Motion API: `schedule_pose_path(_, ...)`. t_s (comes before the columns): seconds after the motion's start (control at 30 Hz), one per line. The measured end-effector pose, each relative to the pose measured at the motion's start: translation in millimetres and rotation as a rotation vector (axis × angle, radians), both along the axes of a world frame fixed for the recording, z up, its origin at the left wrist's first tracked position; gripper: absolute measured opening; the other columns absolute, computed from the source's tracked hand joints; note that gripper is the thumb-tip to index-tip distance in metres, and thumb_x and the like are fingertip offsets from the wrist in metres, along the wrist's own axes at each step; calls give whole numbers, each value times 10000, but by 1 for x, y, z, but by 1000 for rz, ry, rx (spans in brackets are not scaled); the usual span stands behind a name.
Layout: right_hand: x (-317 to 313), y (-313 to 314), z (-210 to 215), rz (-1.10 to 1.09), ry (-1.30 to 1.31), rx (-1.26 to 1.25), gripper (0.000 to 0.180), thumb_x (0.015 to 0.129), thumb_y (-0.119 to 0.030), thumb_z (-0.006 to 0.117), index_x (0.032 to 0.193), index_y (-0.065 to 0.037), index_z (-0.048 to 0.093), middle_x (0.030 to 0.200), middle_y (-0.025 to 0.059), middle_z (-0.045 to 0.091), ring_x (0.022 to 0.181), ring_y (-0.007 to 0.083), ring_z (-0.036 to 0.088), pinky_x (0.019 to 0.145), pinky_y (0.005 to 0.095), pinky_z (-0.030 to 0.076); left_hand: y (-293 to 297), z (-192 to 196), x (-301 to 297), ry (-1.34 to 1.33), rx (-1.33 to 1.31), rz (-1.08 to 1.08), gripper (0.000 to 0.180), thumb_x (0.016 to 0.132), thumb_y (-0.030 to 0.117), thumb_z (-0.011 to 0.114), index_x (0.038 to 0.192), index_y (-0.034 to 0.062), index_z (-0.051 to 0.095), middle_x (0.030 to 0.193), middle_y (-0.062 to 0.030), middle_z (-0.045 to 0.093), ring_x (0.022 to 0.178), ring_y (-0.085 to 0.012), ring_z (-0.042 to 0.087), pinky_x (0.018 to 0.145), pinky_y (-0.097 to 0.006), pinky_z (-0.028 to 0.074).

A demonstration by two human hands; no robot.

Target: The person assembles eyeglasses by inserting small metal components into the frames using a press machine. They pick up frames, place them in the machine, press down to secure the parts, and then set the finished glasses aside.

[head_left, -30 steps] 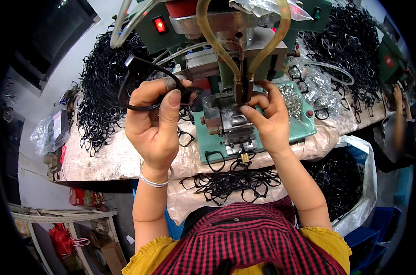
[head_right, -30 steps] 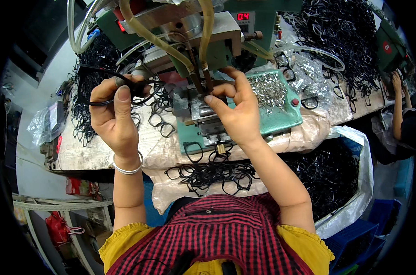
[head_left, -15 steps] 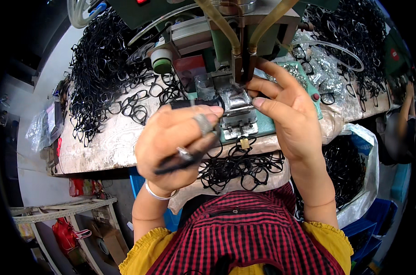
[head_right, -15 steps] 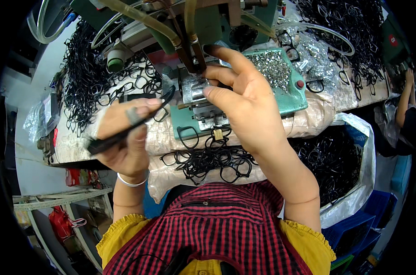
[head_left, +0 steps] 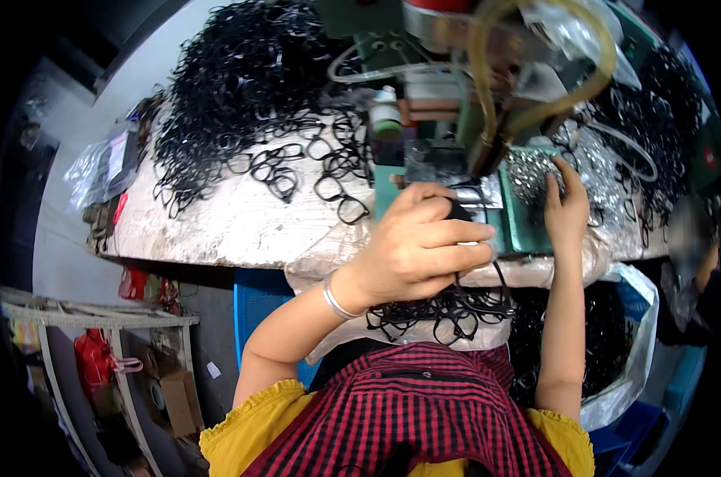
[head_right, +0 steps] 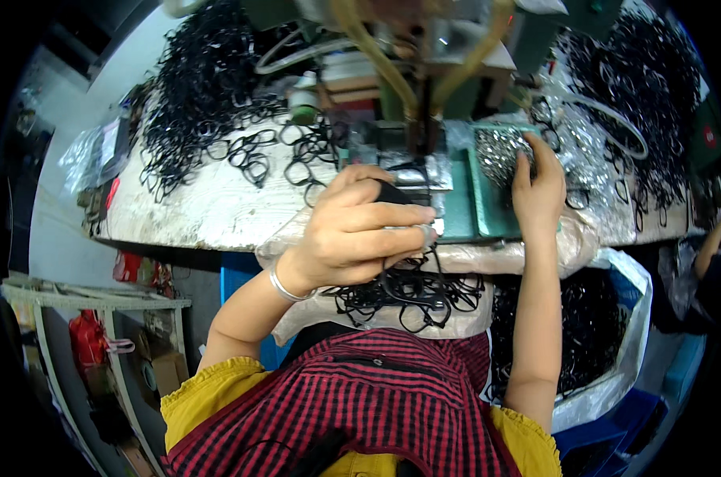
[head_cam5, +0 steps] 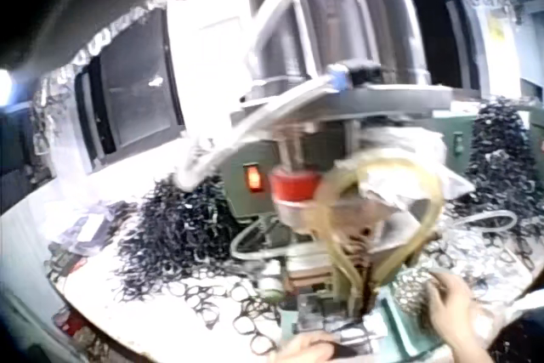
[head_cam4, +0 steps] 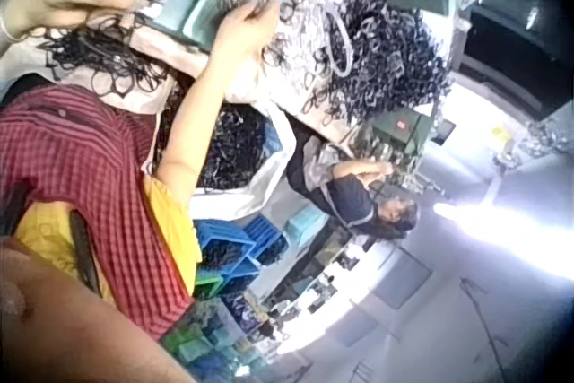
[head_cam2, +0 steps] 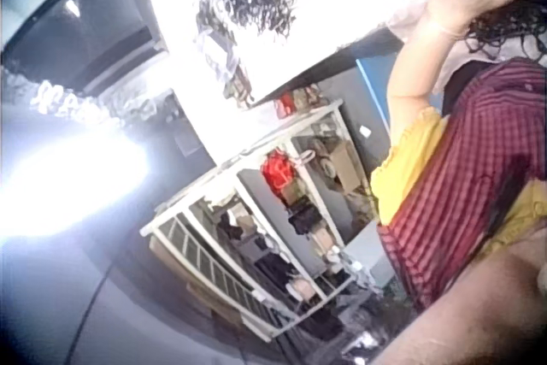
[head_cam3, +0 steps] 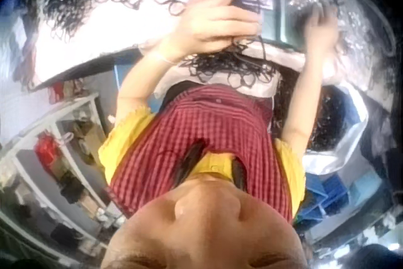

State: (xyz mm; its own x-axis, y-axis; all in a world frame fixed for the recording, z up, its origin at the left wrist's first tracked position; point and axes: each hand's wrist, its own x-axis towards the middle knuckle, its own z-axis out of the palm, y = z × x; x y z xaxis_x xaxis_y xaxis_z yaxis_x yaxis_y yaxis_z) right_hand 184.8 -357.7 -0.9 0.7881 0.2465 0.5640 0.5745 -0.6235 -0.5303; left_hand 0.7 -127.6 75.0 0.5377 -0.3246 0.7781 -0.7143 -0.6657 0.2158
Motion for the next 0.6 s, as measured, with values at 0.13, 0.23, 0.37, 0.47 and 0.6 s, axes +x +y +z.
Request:
schedule_pose_path(0.13,48,15,-39,-76,-110,-295,338,939,-210,580,1224,-32,619,1257,208,596,1157,387,553,991,425,439,-11,-14,-9,-6,-90,69,260,729,107,748,987,112,716,1084,-27,715,656,-183,493,955,-446,493)
schedule_pose_path(0.23,19,21,-37,-120,-143,-231,266,899,-197,632,1097,-26,674,1176,189,633,1105,362,586,967,417,451,-4,-49,-30,17,-217,266,367,750,96,758,1103,72,659,1149,-104,674,965,-283,628,1014,-450,460)
schedule_pose_path(0.37,-12,20,-17,-39,55,-123,122,843,-100,679,941,-29,696,1002,130,682,943,316,627,843,371,486,43,-77,-9,186,-501,860,839,719,137,789,1410,-56,353,1389,-250,455,1224,-400,458,1055,-449,371)
schedule_pose_path(0.47,-11,23,-7,-36,29,-137,128,834,-99,682,938,-26,693,948,125,678,875,311,624,794,360,487,91,-89,44,423,-467,848,1095,628,207,878,1462,-86,230,1402,-320,399,1280,-471,380,1087,-465,337)
schedule_pose_path(0.6,-19,18,-22,-45,182,267,102,871,-86,658,929,-3,673,852,79,674,755,173,629,712,287,486,121,-88,71,446,-796,716,1019,740,383,811,1456,-100,271,1464,-310,361,1376,-411,332,1147,-417,278)
